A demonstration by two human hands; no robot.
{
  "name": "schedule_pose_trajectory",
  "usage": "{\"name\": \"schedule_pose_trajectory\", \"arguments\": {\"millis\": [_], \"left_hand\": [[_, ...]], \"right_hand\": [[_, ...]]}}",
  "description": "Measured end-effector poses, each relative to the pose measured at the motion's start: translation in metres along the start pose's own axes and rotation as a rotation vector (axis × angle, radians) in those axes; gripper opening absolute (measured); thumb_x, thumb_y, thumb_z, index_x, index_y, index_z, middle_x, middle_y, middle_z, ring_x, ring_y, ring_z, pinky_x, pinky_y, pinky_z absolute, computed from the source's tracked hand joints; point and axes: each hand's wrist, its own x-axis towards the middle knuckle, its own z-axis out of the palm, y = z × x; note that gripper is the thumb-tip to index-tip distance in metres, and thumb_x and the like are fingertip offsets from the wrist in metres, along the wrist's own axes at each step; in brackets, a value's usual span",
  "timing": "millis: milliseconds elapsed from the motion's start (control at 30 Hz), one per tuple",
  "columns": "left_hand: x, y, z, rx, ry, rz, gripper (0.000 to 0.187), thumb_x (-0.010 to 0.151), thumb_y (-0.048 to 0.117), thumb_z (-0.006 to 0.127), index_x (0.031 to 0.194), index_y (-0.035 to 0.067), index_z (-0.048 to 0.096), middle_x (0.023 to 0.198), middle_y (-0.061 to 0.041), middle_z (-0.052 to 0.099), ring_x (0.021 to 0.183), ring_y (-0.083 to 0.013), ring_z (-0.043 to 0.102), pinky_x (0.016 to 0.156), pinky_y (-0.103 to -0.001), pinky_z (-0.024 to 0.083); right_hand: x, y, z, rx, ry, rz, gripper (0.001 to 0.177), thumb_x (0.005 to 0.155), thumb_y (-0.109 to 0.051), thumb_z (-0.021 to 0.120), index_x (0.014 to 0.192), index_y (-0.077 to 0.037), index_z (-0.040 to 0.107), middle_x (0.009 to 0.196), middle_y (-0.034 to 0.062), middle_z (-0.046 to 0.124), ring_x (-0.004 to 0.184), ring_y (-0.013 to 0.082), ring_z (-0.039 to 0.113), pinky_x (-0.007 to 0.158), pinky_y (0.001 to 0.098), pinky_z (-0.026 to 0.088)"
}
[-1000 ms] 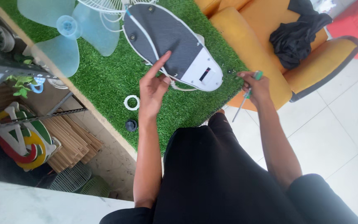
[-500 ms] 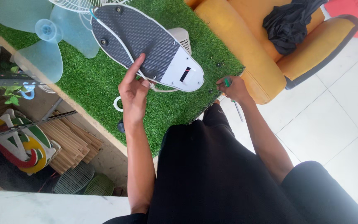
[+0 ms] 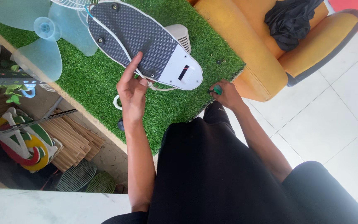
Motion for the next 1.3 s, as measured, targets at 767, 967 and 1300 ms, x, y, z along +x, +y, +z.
{"name": "schedule_pose_trajectory", "arguments": {"millis": [767,967,1300], "left_hand": [[0.000,-0.003,-0.001,0.014,-0.006,0.018,0.046,0.101,0.003,0.059,0.147,0.006,0.060,0.146,-0.015,0.062,0.134,-0.0271,0.062,0.117,-0.050,0.057],[0.001,-0.002,0.000,0.020,0.003,0.013,0.045,0.101,0.003,0.059,0.146,0.006,0.060,0.145,-0.015,0.063,0.135,-0.0277,0.062,0.118,-0.051,0.056],[0.001,-0.006,-0.001,0.024,0.000,0.023,0.046,0.100,-0.001,0.057,0.145,0.007,0.060,0.145,-0.014,0.063,0.133,-0.0274,0.063,0.116,-0.051,0.057]], "right_hand": [[0.047,-0.014,-0.027,0.059,0.489,0.154,0.021,0.082,-0.017,0.084,0.099,-0.006,0.077,0.093,0.0156,0.072,0.081,0.0260,0.072,0.078,0.0392,0.057],[0.049,-0.019,-0.021,-0.042,0.562,0.091,0.024,0.080,-0.019,0.088,0.096,-0.004,0.077,0.094,0.0197,0.071,0.084,0.0325,0.070,0.078,0.0433,0.056],[0.052,-0.037,-0.039,0.173,0.433,0.419,0.019,0.082,-0.022,0.086,0.089,-0.007,0.077,0.077,0.0057,0.074,0.069,0.0159,0.067,0.069,0.0345,0.055]]}}
